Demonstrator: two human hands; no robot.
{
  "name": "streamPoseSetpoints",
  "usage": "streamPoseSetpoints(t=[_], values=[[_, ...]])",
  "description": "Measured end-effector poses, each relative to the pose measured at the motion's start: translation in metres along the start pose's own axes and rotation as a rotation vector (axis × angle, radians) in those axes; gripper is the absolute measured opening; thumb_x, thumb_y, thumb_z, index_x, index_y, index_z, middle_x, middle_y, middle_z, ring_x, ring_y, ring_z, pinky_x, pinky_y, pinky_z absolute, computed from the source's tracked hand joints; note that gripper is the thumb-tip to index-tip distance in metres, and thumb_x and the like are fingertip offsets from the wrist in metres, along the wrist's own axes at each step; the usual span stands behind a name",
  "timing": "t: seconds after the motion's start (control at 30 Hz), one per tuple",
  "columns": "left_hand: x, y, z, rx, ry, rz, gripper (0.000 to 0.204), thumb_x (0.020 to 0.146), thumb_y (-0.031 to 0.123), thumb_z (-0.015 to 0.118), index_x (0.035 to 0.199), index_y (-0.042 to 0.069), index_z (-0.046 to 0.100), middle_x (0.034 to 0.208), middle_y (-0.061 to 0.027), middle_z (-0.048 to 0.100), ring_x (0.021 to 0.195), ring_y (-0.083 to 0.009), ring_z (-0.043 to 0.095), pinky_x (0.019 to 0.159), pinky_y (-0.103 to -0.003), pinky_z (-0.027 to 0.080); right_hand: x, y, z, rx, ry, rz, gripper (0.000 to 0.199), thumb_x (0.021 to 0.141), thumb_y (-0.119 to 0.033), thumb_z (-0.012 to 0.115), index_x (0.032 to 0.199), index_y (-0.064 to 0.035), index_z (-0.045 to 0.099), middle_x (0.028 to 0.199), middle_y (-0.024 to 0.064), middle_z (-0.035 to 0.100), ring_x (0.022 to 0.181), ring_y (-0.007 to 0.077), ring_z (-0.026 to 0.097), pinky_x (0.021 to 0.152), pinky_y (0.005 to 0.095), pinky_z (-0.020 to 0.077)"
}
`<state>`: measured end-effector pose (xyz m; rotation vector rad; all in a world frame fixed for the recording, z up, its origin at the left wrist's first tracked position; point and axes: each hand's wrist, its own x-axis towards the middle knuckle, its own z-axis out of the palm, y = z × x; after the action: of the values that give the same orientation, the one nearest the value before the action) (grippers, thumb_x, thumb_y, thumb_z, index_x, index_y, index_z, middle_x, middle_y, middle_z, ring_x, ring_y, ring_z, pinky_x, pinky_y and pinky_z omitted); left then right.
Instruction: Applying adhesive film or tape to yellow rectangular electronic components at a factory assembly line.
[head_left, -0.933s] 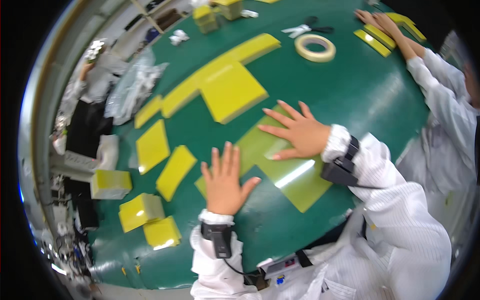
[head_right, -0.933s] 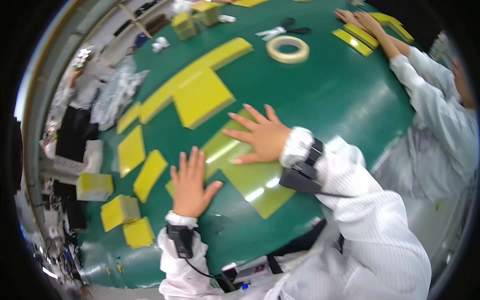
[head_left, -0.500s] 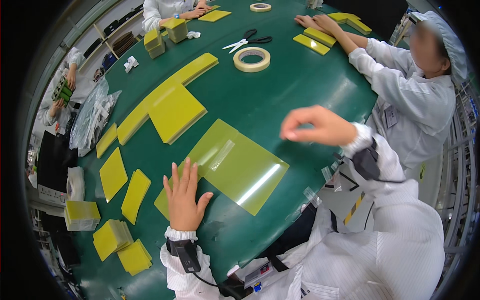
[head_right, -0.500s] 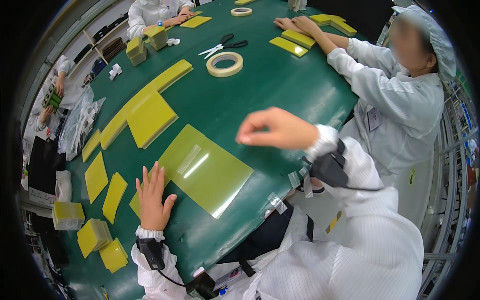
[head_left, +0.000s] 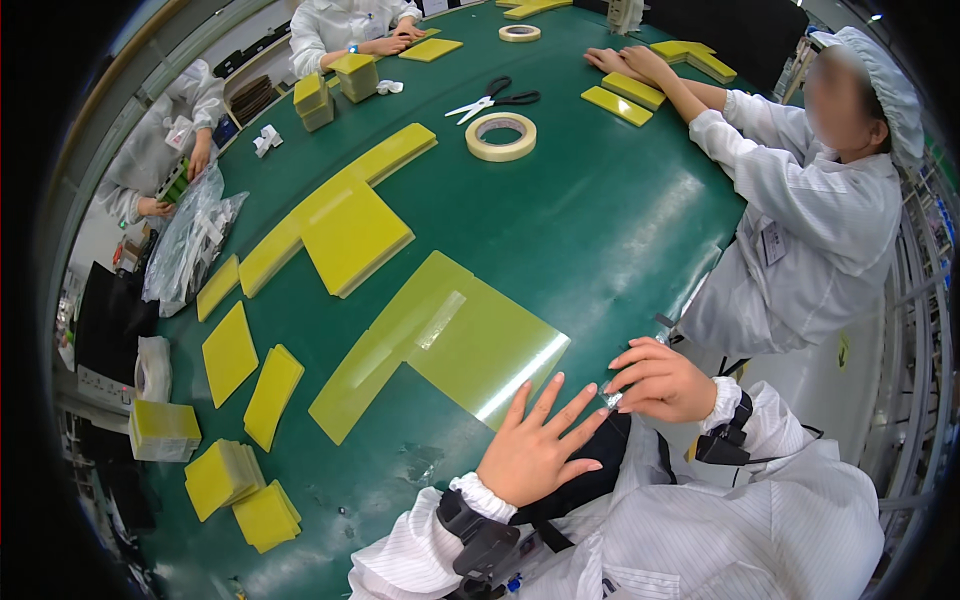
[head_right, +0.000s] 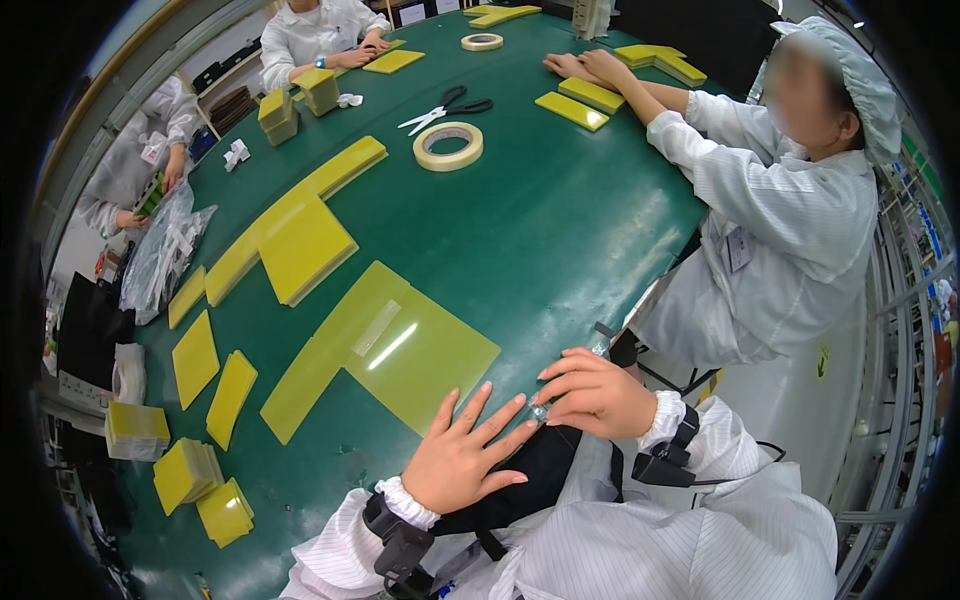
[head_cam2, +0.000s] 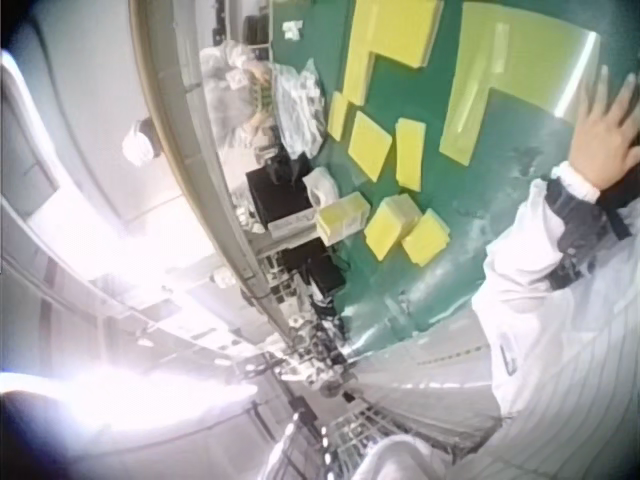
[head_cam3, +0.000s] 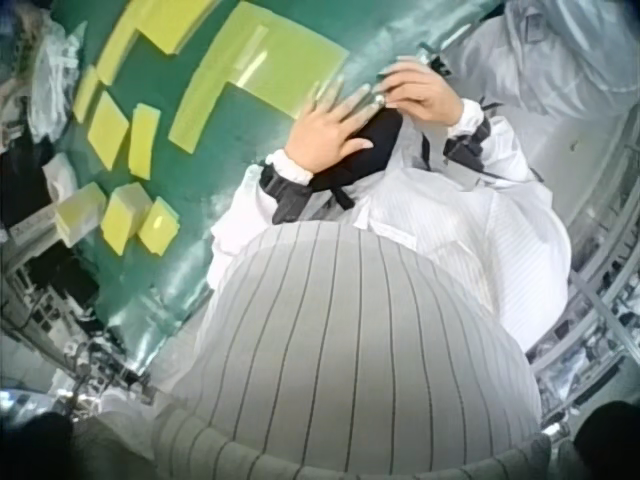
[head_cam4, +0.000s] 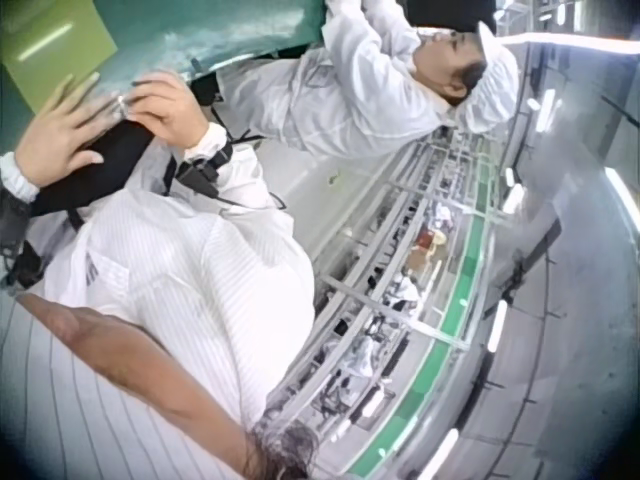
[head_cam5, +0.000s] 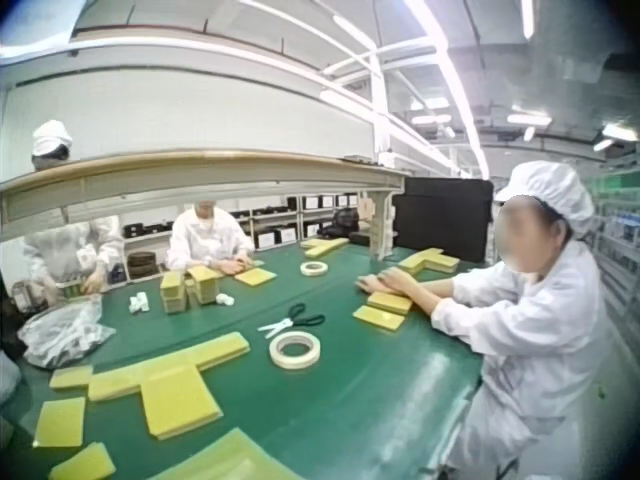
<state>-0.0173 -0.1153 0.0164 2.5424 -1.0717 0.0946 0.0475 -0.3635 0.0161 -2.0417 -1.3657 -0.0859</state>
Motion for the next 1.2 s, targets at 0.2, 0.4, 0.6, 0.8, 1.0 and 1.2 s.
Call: streamPoseSetpoints(t=[0.2, 0.4, 0.6, 0.8, 1.0, 1.2], values=[[-0.002, 0.001, 0.003, -0.002, 0.008, -0.034, 0.059, 0.08, 0.054, 0.056, 0.129, 0.023, 0.05, 0.138, -0.0017, 0.042, 0.127, -0.0346, 0.037, 0.102, -0.055, 0.027, 0.015, -0.007, -0.003, 0.463, 0.013, 0.509, 0.004, 0.078, -0.01, 0.069, 0.076, -0.0089, 0.066, 0.091, 0.0028, 0.068, 0.102, 0.021, 0.057, 0.098, 0.0413, 0.0309], [-0.002, 0.001, 0.002, -0.024, 0.024, -0.033, 0.057, 0.08, 0.055, 0.056, 0.126, 0.022, 0.052, 0.136, -0.0012, 0.044, 0.127, -0.0326, 0.037, 0.103, -0.054, 0.026, 0.025, -0.01, -0.005, 0.717, 0.118, 0.76, 0.007, 0.079, -0.008, 0.067, 0.08, -0.0014, 0.065, 0.095, 0.0101, 0.066, 0.1, 0.022, 0.058, 0.088, 0.0334, 0.0423], [-0.003, -0.001, 0.003, -0.051, 0.032, -0.034, 0.055, 0.081, 0.054, 0.055, 0.126, 0.021, 0.052, 0.137, -0.0009, 0.043, 0.127, -0.0298, 0.037, 0.103, -0.054, 0.025, 0.03, -0.006, -0.01, 0.913, 0.169, 0.969, 0.004, 0.079, -0.004, 0.066, 0.078, -0.0003, 0.065, 0.099, 0.0132, 0.063, 0.1, 0.0209, 0.055, 0.086, 0.0344, 0.0444], [-0.003, -0.001, 0.006, -0.046, 0.045, -0.014, 0.054, 0.084, 0.053, 0.052, 0.128, 0.021, 0.05, 0.138, -0.0009, 0.041, 0.127, -0.0302, 0.036, 0.103, -0.054, 0.024, 0.03, 0.023, -0.039, 1.398, 0.672, 1.07, 0.017, 0.091, -0.027, 0.057, 0.096, -0.0109, 0.058, 0.093, -0.0015, 0.06, 0.087, 0.0134, 0.057, 0.085, 0.0374, 0.048], [-0.013, -0.007, 0.004, -0.117, 0.056, -0.034, 0.054, 0.086, 0.05, 0.05, 0.127, 0.014, 0.05, 0.138, -0.0039, 0.04, 0.129, -0.0301, 0.035, 0.105, -0.052, 0.023, 0.051, 0.025, -0.034, 1.188, 0.423, 1.047, 0.024, 0.094, -0.03, 0.052, 0.102, -0.0086, 0.058, 0.091, -0.0032, 0.058, 0.083, 0.0075, 0.054, 0.077, 0.0271, 0.047], [-0.03, -0.033, -0.042, -0.229, 0.315, -0.259, 0.029, 0.086, 0.027, 0.06, 0.104, 0.004, 0.062, 0.094, -0.0125, 0.064, 0.091, -0.0279, 0.062, 0.079, -0.037, 0.049, 0.134, -0.002, -0.024, 0.515, 0.038, 0.657, 0.018, 0.089, -0.016, 0.057, 0.1, -0.0028, 0.063, 0.081, -0.0009, 0.062, 0.073, 0.0062, 0.054, 0.066, 0.0209, 0.0425]])
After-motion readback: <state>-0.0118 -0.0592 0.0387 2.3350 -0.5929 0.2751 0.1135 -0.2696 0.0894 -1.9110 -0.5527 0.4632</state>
